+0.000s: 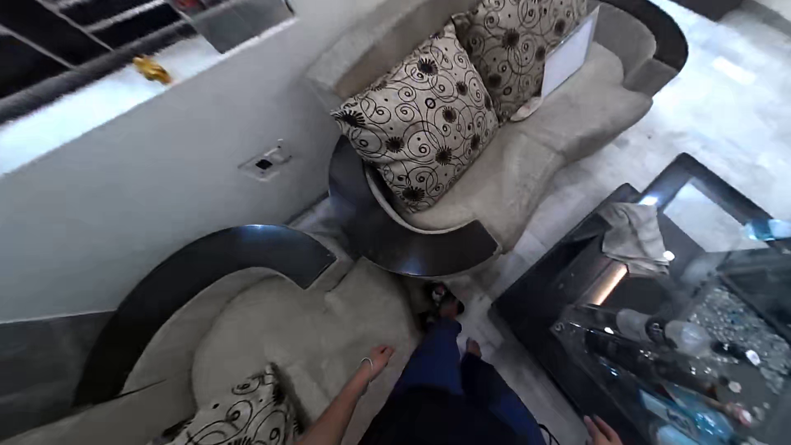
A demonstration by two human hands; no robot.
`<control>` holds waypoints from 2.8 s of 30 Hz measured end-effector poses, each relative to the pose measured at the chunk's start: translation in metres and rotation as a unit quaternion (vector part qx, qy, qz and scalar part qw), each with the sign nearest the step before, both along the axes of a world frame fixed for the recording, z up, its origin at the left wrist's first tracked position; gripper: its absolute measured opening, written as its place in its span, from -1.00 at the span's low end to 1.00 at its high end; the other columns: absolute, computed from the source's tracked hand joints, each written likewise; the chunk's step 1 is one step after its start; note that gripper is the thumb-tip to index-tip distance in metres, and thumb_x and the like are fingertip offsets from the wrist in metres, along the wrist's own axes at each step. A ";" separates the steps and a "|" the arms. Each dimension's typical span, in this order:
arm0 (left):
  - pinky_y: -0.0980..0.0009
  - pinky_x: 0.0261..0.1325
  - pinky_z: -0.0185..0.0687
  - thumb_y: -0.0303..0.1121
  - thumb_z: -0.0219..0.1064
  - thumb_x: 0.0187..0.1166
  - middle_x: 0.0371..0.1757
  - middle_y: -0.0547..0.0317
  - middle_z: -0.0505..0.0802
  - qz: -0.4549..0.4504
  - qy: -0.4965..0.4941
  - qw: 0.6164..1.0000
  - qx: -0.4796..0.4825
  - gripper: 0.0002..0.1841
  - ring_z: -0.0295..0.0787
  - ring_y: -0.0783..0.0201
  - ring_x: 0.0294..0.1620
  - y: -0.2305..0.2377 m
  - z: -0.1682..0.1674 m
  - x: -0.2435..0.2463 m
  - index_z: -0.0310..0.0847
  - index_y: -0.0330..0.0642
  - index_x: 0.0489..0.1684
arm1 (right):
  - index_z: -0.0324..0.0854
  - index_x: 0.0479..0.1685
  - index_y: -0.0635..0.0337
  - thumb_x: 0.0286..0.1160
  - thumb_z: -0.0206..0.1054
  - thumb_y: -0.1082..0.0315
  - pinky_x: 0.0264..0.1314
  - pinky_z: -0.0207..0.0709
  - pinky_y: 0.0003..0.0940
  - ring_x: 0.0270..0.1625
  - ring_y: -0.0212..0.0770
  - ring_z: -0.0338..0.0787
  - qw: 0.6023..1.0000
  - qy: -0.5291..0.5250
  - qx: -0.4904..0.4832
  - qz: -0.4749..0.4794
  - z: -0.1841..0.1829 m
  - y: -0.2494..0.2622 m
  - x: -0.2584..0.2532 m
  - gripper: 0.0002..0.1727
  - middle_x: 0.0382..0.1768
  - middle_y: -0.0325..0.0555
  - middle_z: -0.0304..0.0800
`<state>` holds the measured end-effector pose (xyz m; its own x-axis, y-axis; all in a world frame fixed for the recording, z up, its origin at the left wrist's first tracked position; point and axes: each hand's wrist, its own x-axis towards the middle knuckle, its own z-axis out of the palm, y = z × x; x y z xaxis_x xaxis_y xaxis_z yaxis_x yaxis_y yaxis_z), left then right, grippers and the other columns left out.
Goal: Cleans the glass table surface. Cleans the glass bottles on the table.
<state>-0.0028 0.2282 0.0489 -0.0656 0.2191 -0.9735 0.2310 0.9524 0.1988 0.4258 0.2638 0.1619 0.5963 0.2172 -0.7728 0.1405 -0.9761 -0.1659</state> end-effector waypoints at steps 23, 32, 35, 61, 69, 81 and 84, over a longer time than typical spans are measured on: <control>-0.18 0.63 0.22 -0.25 -0.14 0.95 0.67 -0.42 0.44 0.361 0.087 0.928 0.020 -0.49 0.34 -0.30 0.69 -0.089 0.032 0.056 0.23 -0.44 0.70 | 0.49 0.45 0.48 0.53 0.32 0.62 0.36 0.55 0.04 0.30 0.21 0.72 0.898 0.154 0.053 0.408 -0.130 0.140 -0.002 -0.53 0.33 0.44 0.64; -0.17 0.63 0.26 -0.28 0.00 0.91 0.61 -0.48 0.50 0.455 0.137 0.880 0.002 -0.51 0.41 -0.31 0.64 -0.163 0.036 0.175 0.31 -0.48 0.65 | 0.51 0.43 0.48 0.54 0.28 0.62 0.27 0.57 0.05 0.20 0.19 0.74 0.853 0.138 0.011 0.503 -0.150 0.199 0.006 -0.56 0.27 0.42 0.67; -0.19 0.65 0.22 -0.26 -0.03 0.93 0.64 -0.45 0.47 0.490 0.139 0.860 -0.010 -0.50 0.35 -0.30 0.69 -0.168 0.041 0.190 0.29 -0.43 0.69 | 0.52 0.43 0.46 0.58 0.28 0.57 0.26 0.56 0.06 0.17 0.18 0.75 0.823 0.127 -0.021 0.553 -0.159 0.208 -0.004 -0.57 0.22 0.39 0.71; -0.15 0.64 0.27 -0.24 -0.06 0.93 0.61 -0.49 0.49 0.563 0.087 0.822 0.026 -0.48 0.42 -0.32 0.63 -0.178 0.019 0.141 0.26 -0.45 0.70 | 0.57 0.37 0.49 0.66 0.26 0.44 0.30 0.54 0.08 0.18 0.20 0.75 0.749 0.109 -0.046 0.652 -0.148 0.201 -0.095 -0.62 0.20 0.42 0.72; -0.12 0.67 0.25 -0.21 -0.02 0.92 0.68 -0.39 0.45 0.550 0.078 0.830 0.057 -0.48 0.37 -0.27 0.69 -0.183 0.010 0.069 0.26 -0.38 0.72 | 0.52 0.41 0.50 0.69 0.22 0.46 0.30 0.55 0.05 0.21 0.18 0.74 0.780 0.147 0.027 0.608 -0.127 0.184 -0.161 -0.61 0.26 0.42 0.68; -0.14 0.65 0.25 -0.27 -0.06 0.93 0.63 -0.47 0.48 0.528 0.053 0.847 0.042 -0.49 0.41 -0.32 0.65 -0.189 0.017 0.074 0.24 -0.49 0.69 | 0.53 0.44 0.43 0.72 0.22 0.44 0.26 0.59 0.06 0.22 0.21 0.77 0.791 0.154 0.017 0.591 -0.121 0.187 -0.190 -0.61 0.30 0.39 0.68; -0.13 0.66 0.26 -0.26 -0.06 0.93 0.64 -0.46 0.47 0.498 0.047 0.865 0.035 -0.48 0.39 -0.30 0.67 -0.184 0.016 0.070 0.24 -0.49 0.68 | 0.55 0.42 0.44 0.70 0.24 0.43 0.26 0.59 0.06 0.20 0.22 0.77 0.814 0.146 0.021 0.562 -0.128 0.184 -0.174 -0.61 0.28 0.41 0.69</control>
<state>0.0672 0.0441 0.0653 -0.3335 0.0673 -0.9403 -0.6790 0.6748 0.2891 0.2514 0.4481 0.0337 -0.2039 0.5282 -0.8242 0.8895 -0.2517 -0.3813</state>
